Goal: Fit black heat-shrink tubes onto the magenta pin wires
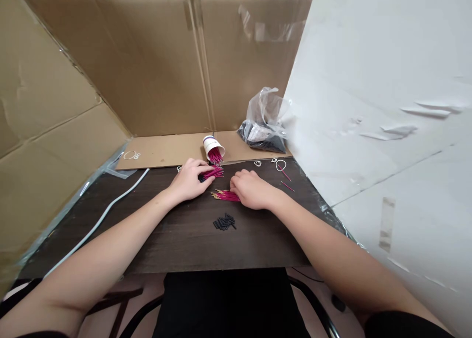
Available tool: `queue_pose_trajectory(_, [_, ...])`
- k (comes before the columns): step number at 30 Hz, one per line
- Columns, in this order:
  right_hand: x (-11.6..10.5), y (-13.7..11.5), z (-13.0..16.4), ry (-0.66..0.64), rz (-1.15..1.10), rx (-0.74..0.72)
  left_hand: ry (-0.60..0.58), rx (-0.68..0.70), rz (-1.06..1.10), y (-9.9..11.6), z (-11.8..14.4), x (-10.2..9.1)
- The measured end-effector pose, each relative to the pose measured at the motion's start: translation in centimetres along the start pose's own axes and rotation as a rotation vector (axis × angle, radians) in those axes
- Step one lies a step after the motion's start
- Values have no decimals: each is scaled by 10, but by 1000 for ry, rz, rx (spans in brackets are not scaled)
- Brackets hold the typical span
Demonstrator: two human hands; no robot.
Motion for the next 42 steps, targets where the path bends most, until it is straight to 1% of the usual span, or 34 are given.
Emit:
queue_pose_trajectory(8, [0,1,0,-44,-7,16,35,51,-5,-1,0,2])
queue_pose_trajectory(14, [3,0,-1,-20,38,11,54,84,-20,2,0,1])
queue_pose_trajectory(16, [2,3,-2,-5,-8,18,75,106,-8,5,0,-1])
queue_pose_trajectory(18, [0,9,-4,24,-99,35,114,143,30,9,-1,-3])
queue_pose_trajectory(21, [-4,17,-8,112,-266,57,188,235,125,22,-2,-8])
queue_pose_trajectory(23, [-6,20,-11,180,-343,19,201,289,195,32,-1,-10])
queue_pose_trajectory(25, [-6,23,-13,221,-421,4,139,326,298,44,1,-9])
queue_pose_trajectory(28, [-3,28,-16,262,-470,35,-65,409,452,62,5,-5])
queue_pose_trajectory(31, [-3,31,-17,314,-421,29,-236,473,476,73,8,-4])
queue_pose_trajectory(33, [-2,31,-18,327,-399,13,-315,470,469,74,8,-4])
queue_pose_trajectory(36, [-1,31,-19,320,-391,-1,-385,451,478,73,8,-4])
queue_pose_trajectory(42, [-1,29,-19,336,-403,-21,-393,465,496,74,8,-2])
Point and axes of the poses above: each hand's wrist, its own z-axis away from the middle knuckle, its own x-axis out of the palm, y = z × x, the point moved 4 cm from there along -z, towards the middle knuckle, and after that the axes turned 13 degrees about x, right-handed, at the moved point
